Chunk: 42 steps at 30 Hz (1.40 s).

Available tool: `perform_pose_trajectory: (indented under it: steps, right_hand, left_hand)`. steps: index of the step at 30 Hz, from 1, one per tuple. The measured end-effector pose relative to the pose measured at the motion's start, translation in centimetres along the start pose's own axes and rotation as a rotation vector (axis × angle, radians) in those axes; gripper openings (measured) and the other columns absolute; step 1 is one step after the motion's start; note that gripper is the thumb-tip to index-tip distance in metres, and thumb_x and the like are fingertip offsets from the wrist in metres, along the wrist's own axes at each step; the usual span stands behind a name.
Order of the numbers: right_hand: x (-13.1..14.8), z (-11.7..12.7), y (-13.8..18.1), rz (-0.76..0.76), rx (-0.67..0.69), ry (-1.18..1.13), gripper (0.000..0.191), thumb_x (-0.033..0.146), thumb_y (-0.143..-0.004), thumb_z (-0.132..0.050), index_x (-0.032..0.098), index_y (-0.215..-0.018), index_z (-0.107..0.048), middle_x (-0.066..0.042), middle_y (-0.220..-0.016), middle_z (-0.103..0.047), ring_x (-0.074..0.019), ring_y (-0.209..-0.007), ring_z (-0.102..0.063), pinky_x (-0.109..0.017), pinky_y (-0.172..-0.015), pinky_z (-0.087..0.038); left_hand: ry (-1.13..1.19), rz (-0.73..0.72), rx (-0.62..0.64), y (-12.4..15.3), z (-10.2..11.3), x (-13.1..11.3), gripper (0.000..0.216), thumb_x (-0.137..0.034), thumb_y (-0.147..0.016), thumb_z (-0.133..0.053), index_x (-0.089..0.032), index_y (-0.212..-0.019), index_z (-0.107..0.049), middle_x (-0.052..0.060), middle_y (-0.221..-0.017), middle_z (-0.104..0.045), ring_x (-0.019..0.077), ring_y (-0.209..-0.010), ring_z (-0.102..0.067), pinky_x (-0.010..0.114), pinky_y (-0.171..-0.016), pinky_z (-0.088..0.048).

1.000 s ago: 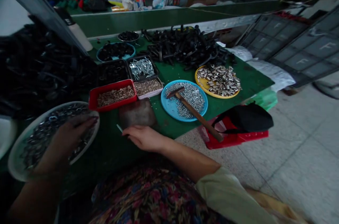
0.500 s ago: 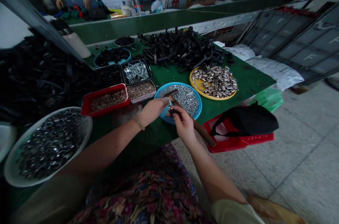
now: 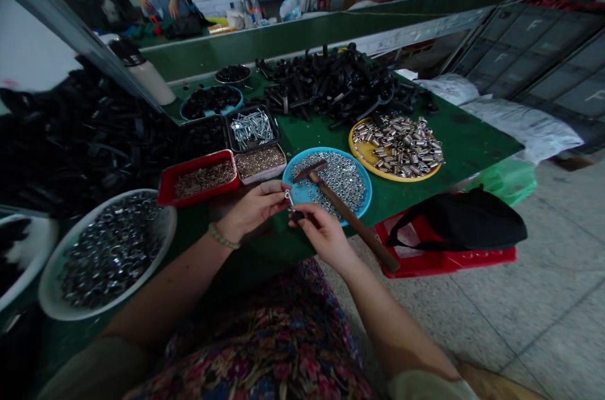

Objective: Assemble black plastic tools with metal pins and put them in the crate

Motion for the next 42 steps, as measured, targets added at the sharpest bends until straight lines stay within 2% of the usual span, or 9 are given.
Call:
perform_pose_trajectory:
  steps: [7,15,22,26,30,32,35,38,42]
  right_hand:
    - [2.8,-2.9,-1.2,-0.012,0.402,0.106,0.022,0.021,-0.089,-0.055,0.023,-0.108,-0.065,-0.002,-0.09,-0.07,-0.0147,-0.081,-0.07,-0.031,-0.075,-0.057]
    - [1.3,-8.9,-2.3,-0.242,0.202,-0.601,0.033,0.048,-0.075,-0.074,0.027,-0.096,-0.061,0.002,-0.072,-0.067,-0.0107,-0.056,-0.064,-0.022,-0.053,-0.055]
    - [0.8,-10.3,-2.6,-0.328,0.247,-0.645,0.024,0.035,-0.073,-0.079,0.024,-0.092,-0.068,0.0,-0.077,-0.072,-0.0113,-0.064,-0.068,-0.022,-0.062,-0.055]
    - [0.3,-10.6,-2.6,-0.323,0.219,-0.622,0.021,0.033,-0.075,-0.078,0.024,-0.091,-0.068,0.0,-0.078,-0.072,-0.0114,-0.064,-0.067,-0.024,-0.063,-0.055]
    - [-0.2,-10.7,-2.6,-0.341,0.25,-0.577,0.022,0.035,-0.076,-0.077,0.024,-0.092,-0.068,-0.001,-0.08,-0.072,-0.012,-0.067,-0.069,-0.024,-0.066,-0.055]
    - [-0.4,-10.5,-2.7,-0.339,0.234,-0.575,0.023,0.035,-0.076,-0.078,0.024,-0.094,-0.068,0.0,-0.081,-0.072,-0.0119,-0.068,-0.069,-0.024,-0.068,-0.055]
    - [-0.6,-10.4,-2.7,-0.338,0.223,-0.59,0.022,0.034,-0.077,-0.077,0.025,-0.095,-0.068,0.0,-0.083,-0.073,-0.0118,-0.07,-0.069,-0.024,-0.068,-0.055]
    - [-0.5,-10.4,-2.7,-0.335,0.218,-0.608,0.023,0.035,-0.078,-0.076,0.025,-0.096,-0.067,-0.001,-0.084,-0.073,-0.0122,-0.07,-0.07,-0.025,-0.068,-0.056]
    - [-0.5,-10.4,-2.8,-0.286,0.196,-0.562,0.025,0.037,-0.08,-0.073,0.024,-0.099,-0.064,-0.002,-0.086,-0.072,-0.0137,-0.07,-0.07,-0.029,-0.07,-0.057]
  left_hand:
    - [-0.105,0.152,0.074,5.1,3.8,-2.8,0.024,-0.027,-0.069,-0.079,-0.014,-0.088,-0.073,0.003,-0.077,-0.069,0.0089,-0.065,-0.061,0.023,-0.067,-0.049]
    - [-0.543,-0.458,-0.163,9.5,5.1,-5.3,0.013,-0.013,-0.081,-0.061,-0.018,-0.074,-0.071,0.007,-0.106,-0.068,0.0189,-0.101,-0.062,0.033,-0.096,-0.046]
    - [-0.242,-0.371,-0.068,12.3,5.6,-6.3,0.037,-0.032,-0.094,-0.05,-0.019,-0.128,-0.053,0.008,-0.093,-0.07,0.0203,-0.09,-0.068,0.037,-0.09,-0.05]
    - [-0.406,-0.378,-0.179,12.6,5.5,-7.0,0.04,-0.035,-0.092,-0.054,-0.018,-0.129,-0.053,0.01,-0.104,-0.068,0.0228,-0.109,-0.061,0.041,-0.105,-0.039]
    - [-0.42,-0.339,0.018,11.8,8.6,-8.2,0.042,-0.038,-0.098,-0.04,-0.016,-0.132,-0.048,0.006,-0.081,-0.069,0.022,-0.099,-0.064,0.041,-0.098,-0.044]
    - [-0.532,-0.381,-0.262,11.3,13.0,-9.8,0.032,-0.033,-0.096,-0.046,-0.016,-0.121,-0.053,0.003,-0.078,-0.066,0.0188,-0.091,-0.063,0.035,-0.092,-0.045]
    - [-0.886,-0.273,-1.086,11.8,21.3,-12.5,0.018,-0.019,-0.084,-0.065,-0.014,-0.094,-0.052,-0.003,-0.081,-0.059,0.0137,-0.085,-0.055,0.026,-0.085,-0.041]
    - [-0.901,-0.175,-1.211,12.7,27.0,-14.3,0.035,-0.001,-0.068,-0.073,-0.015,-0.083,-0.045,-0.007,-0.071,-0.046,0.0119,-0.077,-0.048,0.024,-0.079,-0.036]
    - [-0.83,-0.177,-1.18,12.8,28.2,-15.2,0.04,0.007,-0.066,-0.07,-0.016,-0.085,-0.044,-0.007,-0.07,-0.04,0.0096,-0.067,-0.043,0.02,-0.067,-0.034]
Point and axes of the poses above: each hand's wrist, its own y-axis away from the middle knuckle, its own z-axis out of the back of the hand, x = y × z, the point moved 1 cm from there along -y, towards the middle knuckle
